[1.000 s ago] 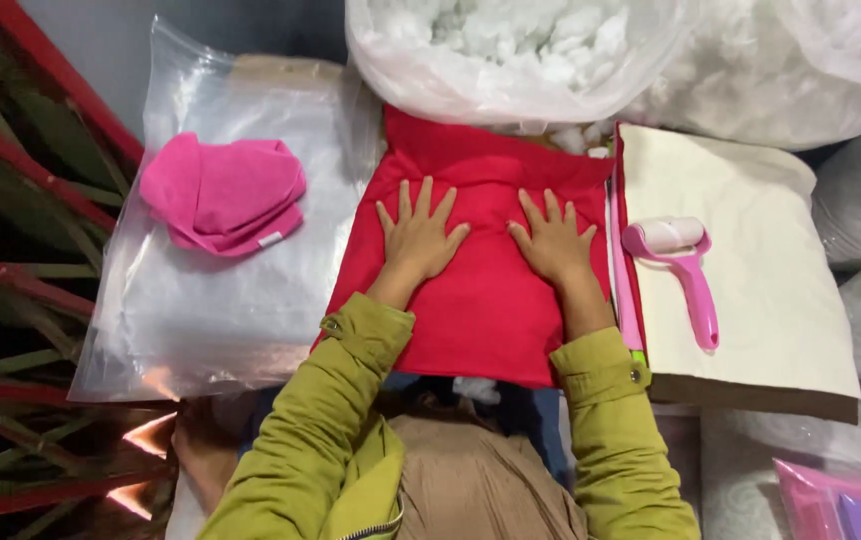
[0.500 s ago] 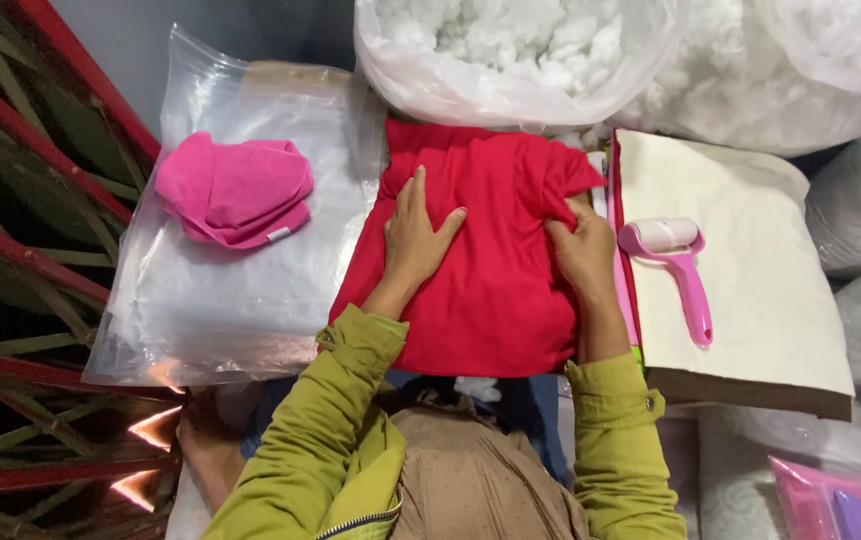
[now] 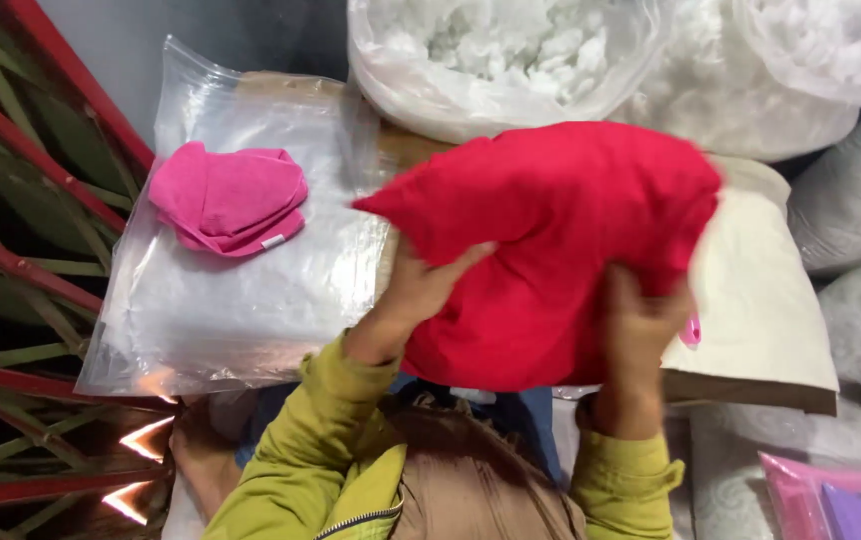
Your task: Stuffing a red pillow cover with fiberfill and cleaning the surface with a lint roller.
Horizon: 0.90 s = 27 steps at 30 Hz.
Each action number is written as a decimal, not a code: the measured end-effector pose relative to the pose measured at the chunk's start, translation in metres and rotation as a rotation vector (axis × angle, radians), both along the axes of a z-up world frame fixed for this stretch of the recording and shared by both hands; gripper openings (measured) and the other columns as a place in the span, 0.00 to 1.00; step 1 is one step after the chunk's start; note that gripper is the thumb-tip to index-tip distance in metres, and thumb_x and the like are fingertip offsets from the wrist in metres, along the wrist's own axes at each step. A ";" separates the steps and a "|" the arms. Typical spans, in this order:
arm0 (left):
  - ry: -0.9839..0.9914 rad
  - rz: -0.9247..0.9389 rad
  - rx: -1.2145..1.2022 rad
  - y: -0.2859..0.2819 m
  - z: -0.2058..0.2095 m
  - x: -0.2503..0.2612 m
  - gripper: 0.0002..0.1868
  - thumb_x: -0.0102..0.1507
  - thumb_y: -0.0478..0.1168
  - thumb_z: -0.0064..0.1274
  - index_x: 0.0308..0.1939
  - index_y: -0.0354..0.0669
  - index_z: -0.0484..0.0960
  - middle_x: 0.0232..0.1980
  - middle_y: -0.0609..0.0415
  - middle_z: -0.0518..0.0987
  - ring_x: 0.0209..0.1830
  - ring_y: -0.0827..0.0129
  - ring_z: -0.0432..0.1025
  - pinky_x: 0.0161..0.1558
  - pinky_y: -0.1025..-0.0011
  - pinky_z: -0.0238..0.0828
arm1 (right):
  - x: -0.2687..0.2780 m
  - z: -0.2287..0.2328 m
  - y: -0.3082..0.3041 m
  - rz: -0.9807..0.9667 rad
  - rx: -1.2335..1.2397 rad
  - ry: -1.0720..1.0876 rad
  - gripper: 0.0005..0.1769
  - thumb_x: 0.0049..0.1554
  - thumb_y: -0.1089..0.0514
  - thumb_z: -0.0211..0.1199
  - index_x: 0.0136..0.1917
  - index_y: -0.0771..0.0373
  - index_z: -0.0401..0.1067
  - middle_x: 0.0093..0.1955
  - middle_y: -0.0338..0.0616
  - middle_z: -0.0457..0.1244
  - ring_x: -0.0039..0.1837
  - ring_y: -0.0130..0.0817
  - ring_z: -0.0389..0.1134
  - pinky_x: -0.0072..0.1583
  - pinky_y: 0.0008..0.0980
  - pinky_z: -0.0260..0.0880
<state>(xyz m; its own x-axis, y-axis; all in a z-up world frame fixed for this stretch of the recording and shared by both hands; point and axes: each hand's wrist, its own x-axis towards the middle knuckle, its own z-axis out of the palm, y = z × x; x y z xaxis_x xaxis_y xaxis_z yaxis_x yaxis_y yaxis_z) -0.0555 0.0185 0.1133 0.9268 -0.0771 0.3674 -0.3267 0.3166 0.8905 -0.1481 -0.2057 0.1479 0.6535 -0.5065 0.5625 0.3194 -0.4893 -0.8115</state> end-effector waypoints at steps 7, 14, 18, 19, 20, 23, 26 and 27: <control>-0.090 0.374 0.109 0.038 0.005 -0.017 0.07 0.62 0.32 0.55 0.30 0.50 0.77 0.33 0.68 0.74 0.37 0.82 0.65 0.34 0.72 0.65 | -0.032 -0.039 -0.008 -0.281 -0.175 -0.461 0.26 0.53 0.71 0.64 0.64 0.75 0.63 0.63 0.60 0.62 0.62 0.51 0.64 0.61 0.55 0.71; -0.467 0.700 0.338 0.057 0.067 -0.059 0.05 0.68 0.33 0.45 0.37 0.41 0.75 0.33 0.52 0.72 0.30 0.60 0.67 0.36 0.61 0.56 | -0.044 0.008 -0.021 0.208 0.982 -1.305 0.74 0.40 1.00 0.65 0.89 0.66 0.41 0.94 0.58 0.38 0.80 0.75 0.57 0.74 0.81 0.69; -0.508 0.613 0.379 0.046 0.082 -0.025 0.08 0.73 0.35 0.40 0.43 0.35 0.73 0.35 0.46 0.73 0.34 0.56 0.68 0.37 0.58 0.58 | -0.005 0.021 -0.006 0.262 0.813 -0.725 0.76 0.57 0.72 0.88 0.89 0.43 0.27 0.97 0.49 0.33 0.83 0.50 0.68 0.74 0.58 0.89; -0.431 0.576 0.506 0.045 0.077 0.002 0.06 0.71 0.37 0.43 0.50 0.41 0.71 0.44 0.46 0.78 0.41 0.50 0.73 0.40 0.55 0.63 | 0.017 0.022 -0.024 0.000 0.232 -0.232 0.56 0.60 0.60 0.74 0.84 0.50 0.35 0.83 0.59 0.49 0.74 0.57 0.67 0.68 0.52 0.77; -0.349 0.533 0.633 0.044 0.072 0.027 0.13 0.70 0.39 0.46 0.58 0.47 0.69 0.53 0.47 0.83 0.49 0.43 0.78 0.43 0.53 0.68 | 0.038 0.021 -0.043 -0.239 -0.343 0.233 0.39 0.62 0.53 0.59 0.79 0.55 0.45 0.70 0.63 0.65 0.65 0.68 0.67 0.61 0.53 0.64; -0.496 0.533 0.909 0.045 0.049 0.029 0.42 0.62 0.34 0.63 0.77 0.38 0.59 0.60 0.30 0.72 0.56 0.26 0.70 0.49 0.32 0.71 | 0.031 0.012 -0.035 -0.126 -0.505 0.089 0.49 0.64 0.60 0.70 0.86 0.54 0.41 0.74 0.60 0.57 0.65 0.58 0.70 0.63 0.48 0.72; -0.596 0.369 0.962 0.024 0.024 0.004 0.36 0.66 0.47 0.59 0.77 0.49 0.64 0.69 0.42 0.69 0.69 0.36 0.64 0.62 0.40 0.64 | 0.030 0.000 -0.030 -0.022 -0.739 -0.010 0.35 0.66 0.41 0.61 0.76 0.69 0.63 0.71 0.64 0.62 0.73 0.63 0.61 0.73 0.52 0.56; -0.575 0.352 0.968 0.017 -0.003 -0.005 0.36 0.66 0.47 0.59 0.77 0.49 0.64 0.69 0.42 0.69 0.69 0.36 0.64 0.62 0.40 0.64 | 0.032 -0.031 -0.022 -0.016 -0.736 0.016 0.35 0.66 0.41 0.61 0.76 0.69 0.63 0.71 0.64 0.62 0.73 0.63 0.61 0.73 0.52 0.56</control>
